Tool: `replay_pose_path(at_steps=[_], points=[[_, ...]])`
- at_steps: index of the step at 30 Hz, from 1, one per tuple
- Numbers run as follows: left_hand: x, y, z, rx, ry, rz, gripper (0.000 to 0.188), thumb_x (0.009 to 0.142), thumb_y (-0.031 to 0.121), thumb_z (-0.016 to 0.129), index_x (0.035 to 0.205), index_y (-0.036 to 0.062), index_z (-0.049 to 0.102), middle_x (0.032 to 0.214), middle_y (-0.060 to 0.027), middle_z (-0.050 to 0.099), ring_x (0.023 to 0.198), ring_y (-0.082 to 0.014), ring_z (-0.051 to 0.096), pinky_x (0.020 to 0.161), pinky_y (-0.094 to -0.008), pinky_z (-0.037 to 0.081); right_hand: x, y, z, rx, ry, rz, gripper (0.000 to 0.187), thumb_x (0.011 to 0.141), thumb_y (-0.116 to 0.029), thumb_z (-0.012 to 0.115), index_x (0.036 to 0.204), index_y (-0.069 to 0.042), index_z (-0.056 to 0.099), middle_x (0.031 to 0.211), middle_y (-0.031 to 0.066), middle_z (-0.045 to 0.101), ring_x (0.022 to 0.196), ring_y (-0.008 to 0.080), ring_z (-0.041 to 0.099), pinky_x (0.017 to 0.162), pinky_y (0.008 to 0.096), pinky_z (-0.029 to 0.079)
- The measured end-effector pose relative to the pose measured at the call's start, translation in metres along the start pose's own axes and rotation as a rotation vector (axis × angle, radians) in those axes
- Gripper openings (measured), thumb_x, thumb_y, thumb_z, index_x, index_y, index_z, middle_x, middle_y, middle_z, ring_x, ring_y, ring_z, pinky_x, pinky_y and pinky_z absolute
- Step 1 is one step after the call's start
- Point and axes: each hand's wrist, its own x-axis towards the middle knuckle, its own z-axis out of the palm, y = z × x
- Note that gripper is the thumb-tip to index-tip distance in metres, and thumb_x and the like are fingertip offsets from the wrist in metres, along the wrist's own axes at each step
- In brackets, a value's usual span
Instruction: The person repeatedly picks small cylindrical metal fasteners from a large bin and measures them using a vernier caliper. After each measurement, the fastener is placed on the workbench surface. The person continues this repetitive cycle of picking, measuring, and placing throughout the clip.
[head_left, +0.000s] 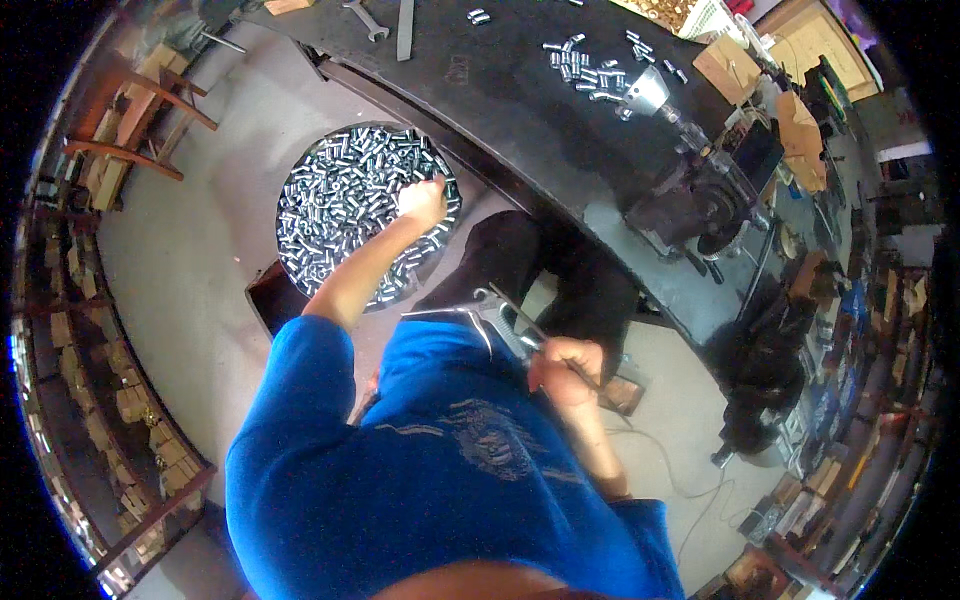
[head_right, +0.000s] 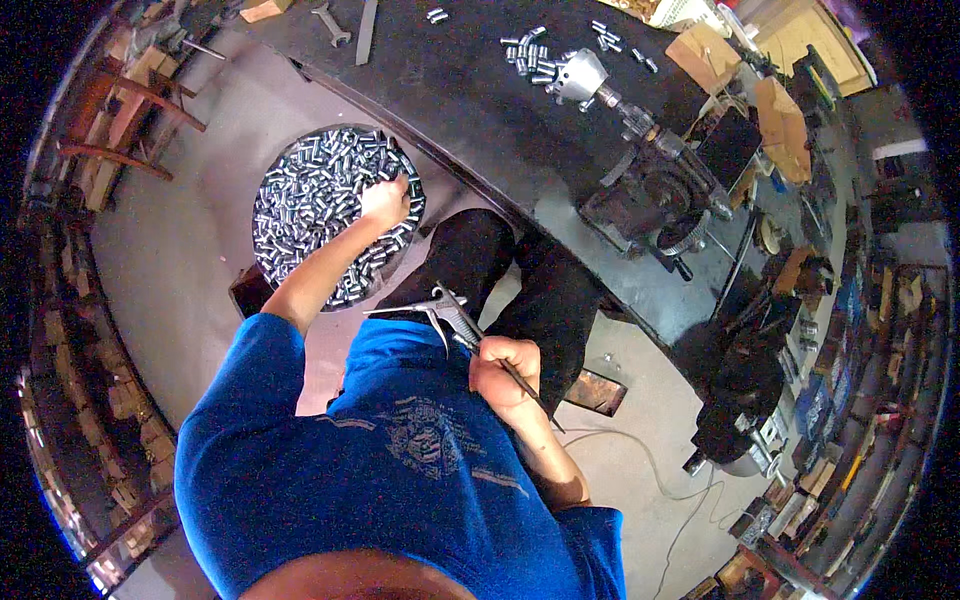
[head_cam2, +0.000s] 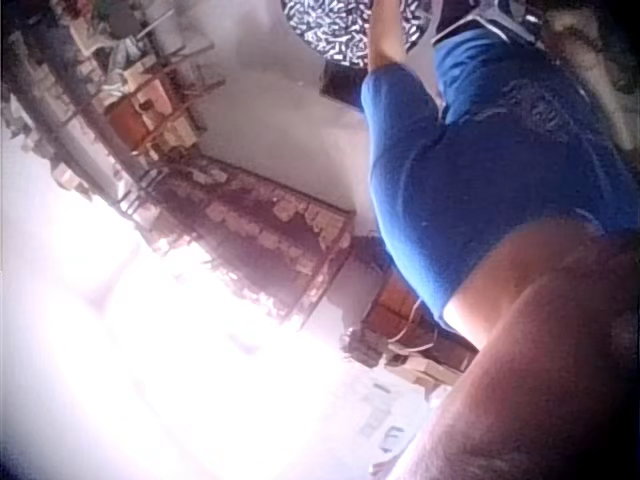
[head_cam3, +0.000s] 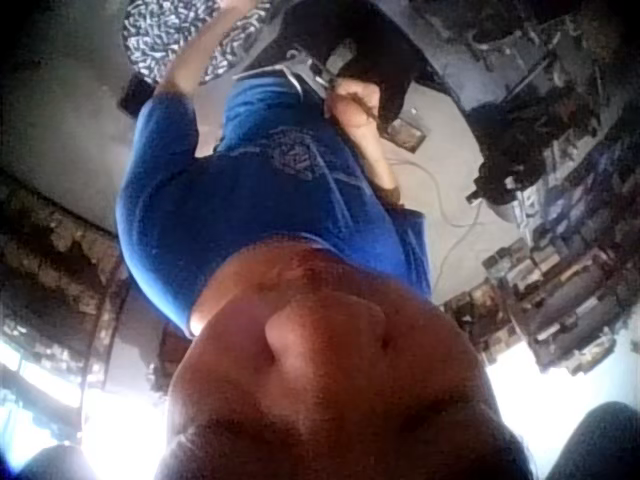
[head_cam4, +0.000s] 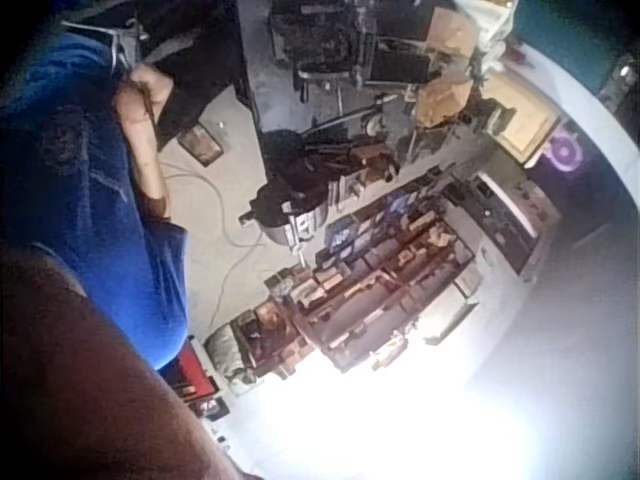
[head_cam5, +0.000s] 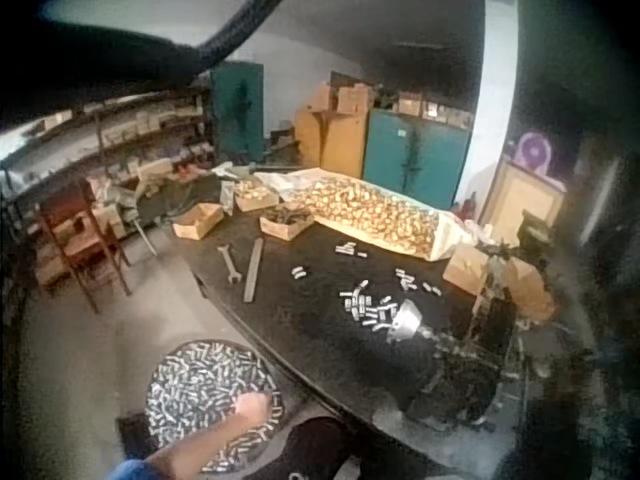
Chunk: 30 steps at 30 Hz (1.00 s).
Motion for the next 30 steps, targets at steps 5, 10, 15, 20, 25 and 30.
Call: replay_pose_path(at_steps=[5, 10, 15, 20, 25, 30], points=[[-0.010, -0.002, -0.013, -0.048, -0.012, -0.017, 0.022, 0.070, 0.018, 0.056, 0.089, 0.0069, 0.055, 0.074, -0.0201, 0.063, 0.072, -0.0348, 0.063, 0.066, -0.0432, 0.050, 0.003, -0.006, -0.001, -0.114, -0.037, 0.008, 0.025, 0.065, 0.007, 0.050, 0.050, -0.006, 0.034, 0.051, 0.0021, 0.043, 0.048, 0.0093, 0.046, 0.042, 0.0230, 0.035], [-0.037, 0.008, -0.060, -1.218, -0.306, -0.178, 0.019, 0.077, 0.014, 0.060, 0.085, -0.0031, 0.056, 0.066, -0.0109, 0.060, 0.060, -0.0228, 0.062, 0.055, -0.0355, 0.051, 0.010, 0.009, -0.012, -0.182, -0.045, -0.064, 0.024, 0.065, 0.004, 0.054, 0.049, -0.006, 0.039, 0.050, 0.0021, 0.047, 0.047, 0.0089, 0.046, 0.043, 0.0222, 0.035], [-0.104, 0.058, -0.115, -1.981, -0.753, -0.190, 0.027, 0.088, 0.023, 0.054, 0.091, -0.0037, 0.058, 0.058, -0.0123, 0.057, 0.055, -0.0304, 0.061, 0.061, -0.0405, 0.051, 0.025, 0.003, -0.006, -0.391, -0.023, -0.184, 0.021, 0.063, 0.000, 0.052, 0.053, -0.005, 0.033, 0.049, 0.0009, 0.029, 0.047, 0.0054, 0.029, 0.041, 0.0252, 0.022], [-0.134, 0.083, -0.121, -2.050, -0.870, -0.209, 0.037, 0.089, 0.031, 0.052, 0.086, -0.0058, 0.056, 0.052, -0.0131, 0.054, 0.052, -0.0305, 0.060, 0.056, -0.0407, 0.052, 0.032, -0.018, 0.002, -0.444, -0.071, -0.213, 0.026, 0.063, -0.003, 0.058, 0.054, -0.005, 0.033, 0.050, 0.0011, 0.029, 0.049, 0.0079, 0.030, 0.042, 0.0256, 0.023], [-0.133, 0.089, -0.134, -1.886, -0.742, -0.118, 0.036, 0.089, 0.031, 0.053, 0.078, -0.0035, 0.056, 0.053, -0.0134, 0.055, 0.049, -0.0274, 0.059, 0.052, -0.0375, 0.052, 0.036, -0.019, 0.006, -0.251, -0.121, -0.195, 0.039, 0.069, -0.012, 0.066, 0.055, -0.006, 0.030, 0.052, 0.0025, 0.028, 0.052, 0.0097, 0.027, 0.044, 0.0259, 0.023], [-0.133, 0.095, -0.157, -1.436, -0.612, 0.177, 0.021, 0.088, 0.016, 0.056, 0.090, -0.0048, 0.059, 0.065, -0.0089, 0.061, 0.062, -0.0139, 0.061, 0.059, -0.0247, 0.049, 0.040, -0.011, 0.007, -0.478, -0.150, -0.296, 0.049, 0.075, -0.039, 0.066, 0.055, -0.004, 0.038, 0.049, 0.0055, 0.038, 0.044, 0.0137, 0.038, 0.043, 0.0289, 0.032]])
